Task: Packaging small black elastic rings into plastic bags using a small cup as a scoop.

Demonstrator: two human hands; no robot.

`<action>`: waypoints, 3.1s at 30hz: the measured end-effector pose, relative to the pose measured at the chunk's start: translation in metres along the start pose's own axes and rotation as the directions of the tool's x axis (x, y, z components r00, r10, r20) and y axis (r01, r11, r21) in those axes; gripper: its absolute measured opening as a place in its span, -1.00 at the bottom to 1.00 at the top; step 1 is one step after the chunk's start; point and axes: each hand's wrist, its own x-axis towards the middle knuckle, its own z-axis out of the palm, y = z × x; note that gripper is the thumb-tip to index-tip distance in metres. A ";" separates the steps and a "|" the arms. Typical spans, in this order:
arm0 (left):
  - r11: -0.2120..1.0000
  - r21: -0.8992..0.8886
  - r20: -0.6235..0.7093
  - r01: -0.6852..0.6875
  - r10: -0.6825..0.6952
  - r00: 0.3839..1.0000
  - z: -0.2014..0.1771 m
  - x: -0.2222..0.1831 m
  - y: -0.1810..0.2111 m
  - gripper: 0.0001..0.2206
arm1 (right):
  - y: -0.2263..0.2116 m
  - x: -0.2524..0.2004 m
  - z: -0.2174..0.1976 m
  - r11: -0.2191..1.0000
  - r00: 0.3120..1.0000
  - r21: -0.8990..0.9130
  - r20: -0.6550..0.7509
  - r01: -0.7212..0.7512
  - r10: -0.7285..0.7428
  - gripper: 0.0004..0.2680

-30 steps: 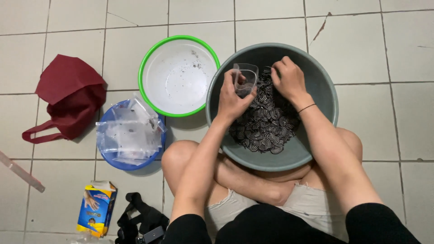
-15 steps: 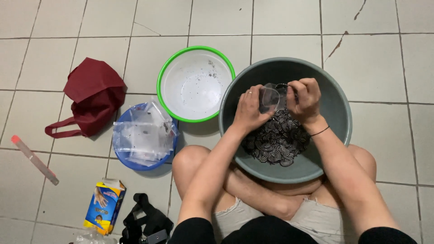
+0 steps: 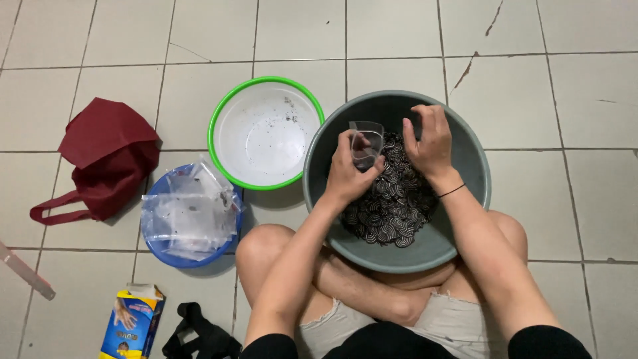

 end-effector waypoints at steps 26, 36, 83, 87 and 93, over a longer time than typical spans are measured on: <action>1.000 0.024 0.029 -0.014 0.014 0.999 -0.011 -0.003 0.019 -0.52 | 0.080 -0.101 0.069 0.872 0.521 -0.481 0.770 0.092 0.369 -0.81; 0.996 -0.083 -0.042 0.039 -0.042 0.998 -0.011 0.001 0.015 -0.45 | 0.082 -0.107 0.076 0.858 0.592 -0.499 0.730 0.119 0.343 -0.81; 0.955 0.261 0.053 -0.145 0.135 0.989 -0.009 0.006 0.000 -0.40 | -0.068 0.065 -0.053 0.788 0.869 0.472 0.469 -0.396 0.156 -0.92; 0.958 0.250 0.070 -0.140 0.126 0.990 -0.008 0.006 -0.008 -0.36 | -0.064 0.065 -0.054 0.758 0.880 0.515 0.447 -0.399 0.160 -0.90; 0.996 -0.093 0.037 0.002 0.001 0.999 -0.010 0.011 -0.010 -0.55 | -0.014 0.044 -0.031 0.866 0.841 0.283 0.485 -0.412 0.241 -0.90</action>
